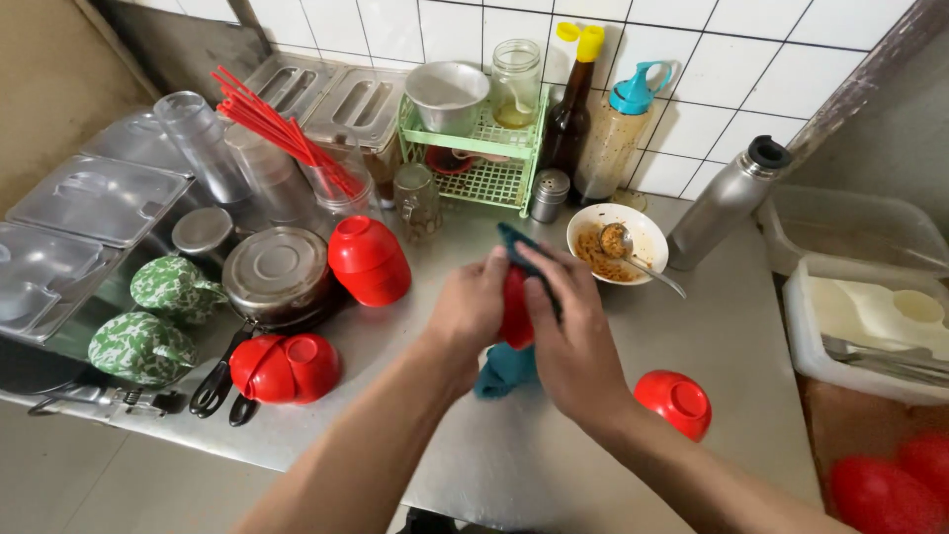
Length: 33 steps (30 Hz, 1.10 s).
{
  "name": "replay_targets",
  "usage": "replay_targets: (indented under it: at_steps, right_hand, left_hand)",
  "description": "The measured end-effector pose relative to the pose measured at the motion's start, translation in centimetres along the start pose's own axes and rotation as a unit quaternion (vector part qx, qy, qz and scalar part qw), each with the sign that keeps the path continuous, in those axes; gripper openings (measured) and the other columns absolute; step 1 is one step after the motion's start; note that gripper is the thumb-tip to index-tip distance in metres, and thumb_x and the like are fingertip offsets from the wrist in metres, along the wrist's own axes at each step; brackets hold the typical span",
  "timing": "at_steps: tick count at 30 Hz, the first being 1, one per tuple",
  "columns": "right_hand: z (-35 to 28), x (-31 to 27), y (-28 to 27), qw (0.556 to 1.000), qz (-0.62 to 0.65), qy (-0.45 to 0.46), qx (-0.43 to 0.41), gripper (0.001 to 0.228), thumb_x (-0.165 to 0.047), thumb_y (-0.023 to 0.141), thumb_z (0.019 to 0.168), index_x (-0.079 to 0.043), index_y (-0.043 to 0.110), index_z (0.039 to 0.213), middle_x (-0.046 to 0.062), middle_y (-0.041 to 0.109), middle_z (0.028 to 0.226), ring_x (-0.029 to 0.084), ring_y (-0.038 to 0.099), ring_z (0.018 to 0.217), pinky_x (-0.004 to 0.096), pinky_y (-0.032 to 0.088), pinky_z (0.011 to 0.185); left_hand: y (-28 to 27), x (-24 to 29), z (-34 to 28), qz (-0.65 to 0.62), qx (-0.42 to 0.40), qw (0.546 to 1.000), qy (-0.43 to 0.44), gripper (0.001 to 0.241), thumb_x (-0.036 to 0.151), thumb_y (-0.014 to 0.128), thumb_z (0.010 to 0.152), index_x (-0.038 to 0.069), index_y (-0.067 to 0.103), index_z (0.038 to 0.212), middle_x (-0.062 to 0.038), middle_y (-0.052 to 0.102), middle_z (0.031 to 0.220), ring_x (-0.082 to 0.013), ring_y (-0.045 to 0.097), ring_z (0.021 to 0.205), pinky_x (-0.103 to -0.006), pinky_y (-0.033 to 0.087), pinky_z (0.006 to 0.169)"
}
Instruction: Wiping small red bowls clean with a green cloth.
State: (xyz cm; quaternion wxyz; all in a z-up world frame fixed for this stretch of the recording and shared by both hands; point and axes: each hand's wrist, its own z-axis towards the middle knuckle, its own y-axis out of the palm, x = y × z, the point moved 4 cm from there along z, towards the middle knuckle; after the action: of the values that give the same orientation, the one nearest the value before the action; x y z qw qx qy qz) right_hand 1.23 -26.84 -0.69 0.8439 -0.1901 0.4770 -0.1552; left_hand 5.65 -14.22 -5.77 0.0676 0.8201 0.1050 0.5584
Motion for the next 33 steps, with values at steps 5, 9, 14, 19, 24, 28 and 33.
replay_targets:
  at_steps: [5, 9, 14, 19, 24, 28, 33]
  right_hand:
    - [2.2, 2.4, -0.4, 0.704, 0.385, 0.589, 0.095, 0.046, -0.037, 0.038, 0.104, -0.017, 0.059, 0.14, 0.012, 0.066, 0.135, 0.029, 0.059, 0.126, 0.046, 0.044, 0.108]
    - [1.3, 4.2, 0.1, 0.612, 0.482, 0.626, 0.034, 0.052, -0.037, 0.036, 0.106, -0.008, 0.062, 0.141, 0.018, 0.069, 0.135, 0.032, 0.064, 0.121, 0.047, 0.05, 0.106]
    - [-0.7, 1.4, -0.3, 0.922, 0.201, 0.32, 0.089, 0.04, -0.032, 0.043, 0.106, -0.016, 0.056, 0.14, 0.007, 0.06, 0.14, 0.02, 0.056, 0.13, 0.039, 0.04, 0.113]
    - [-1.9, -1.8, -1.1, 0.998, -0.008, -0.063, -0.021, 0.041, -0.019, 0.044, 0.108, -0.005, 0.055, 0.145, 0.019, 0.049, 0.148, 0.029, 0.046, 0.14, 0.041, 0.037, 0.115]
    - [-0.5, 1.7, -0.4, 0.952, 0.165, 0.248, 0.075, 0.04, -0.028, 0.04, 0.106, -0.013, 0.06, 0.138, 0.007, 0.067, 0.128, 0.026, 0.063, 0.122, 0.041, 0.045, 0.108]
    - [1.1, 3.3, -1.6, 0.643, 0.412, 0.628, 0.15, 0.044, -0.042, 0.039, 0.109, -0.015, 0.061, 0.134, 0.005, 0.069, 0.126, 0.024, 0.063, 0.119, 0.044, 0.048, 0.107]
    - [0.3, 3.2, -1.9, 0.63, 0.512, 0.584, 0.021, 0.068, -0.064, 0.036, 0.099, -0.011, 0.066, 0.13, 0.01, 0.073, 0.127, 0.024, 0.068, 0.112, 0.041, 0.052, 0.104]
  left_hand:
    - [1.8, 1.3, -6.3, 0.373, 0.005, 0.88, 0.294, 0.028, 0.031, 0.052, 0.102, 0.006, 0.064, 0.105, -0.02, 0.072, 0.097, -0.0419, 0.065, 0.095, -0.0488, 0.05, 0.082]
    - [1.6, 2.6, -8.0, 0.494, -0.073, 0.808, 0.314, 0.033, 0.036, 0.051, 0.1, 0.008, 0.066, 0.11, -0.02, 0.073, 0.094, -0.0424, 0.066, 0.096, -0.0526, 0.049, 0.085]
    - [1.9, 2.6, -4.1, 0.363, 0.054, 0.91, 0.191, 0.044, 0.046, 0.048, 0.101, 0.009, 0.068, 0.113, -0.02, 0.071, 0.087, -0.0398, 0.069, 0.087, -0.0493, 0.051, 0.078]
    - [0.5, 1.2, 0.0, 0.073, 0.032, 0.993, -0.09, 0.052, 0.049, 0.046, 0.105, 0.003, 0.068, 0.116, -0.012, 0.069, 0.09, -0.0305, 0.072, 0.085, -0.0462, 0.052, 0.075]
    - [2.5, 1.3, -0.6, 0.38, 0.079, 0.915, 0.114, 0.052, 0.049, 0.043, 0.11, 0.009, 0.076, 0.108, -0.023, 0.073, 0.1, -0.0394, 0.069, 0.096, -0.0473, 0.052, 0.084]
    - [3.4, 2.9, -5.8, 0.504, -0.03, 0.838, 0.209, 0.033, 0.035, 0.048, 0.103, 0.014, 0.067, 0.12, -0.02, 0.073, 0.104, -0.0418, 0.066, 0.101, -0.0535, 0.049, 0.088]
    - [2.0, 2.9, -6.2, 0.559, -0.131, 0.712, 0.404, 0.028, 0.028, 0.06, 0.095, 0.017, 0.071, 0.119, -0.004, 0.071, 0.124, -0.0288, 0.057, 0.125, -0.0473, 0.039, 0.108]
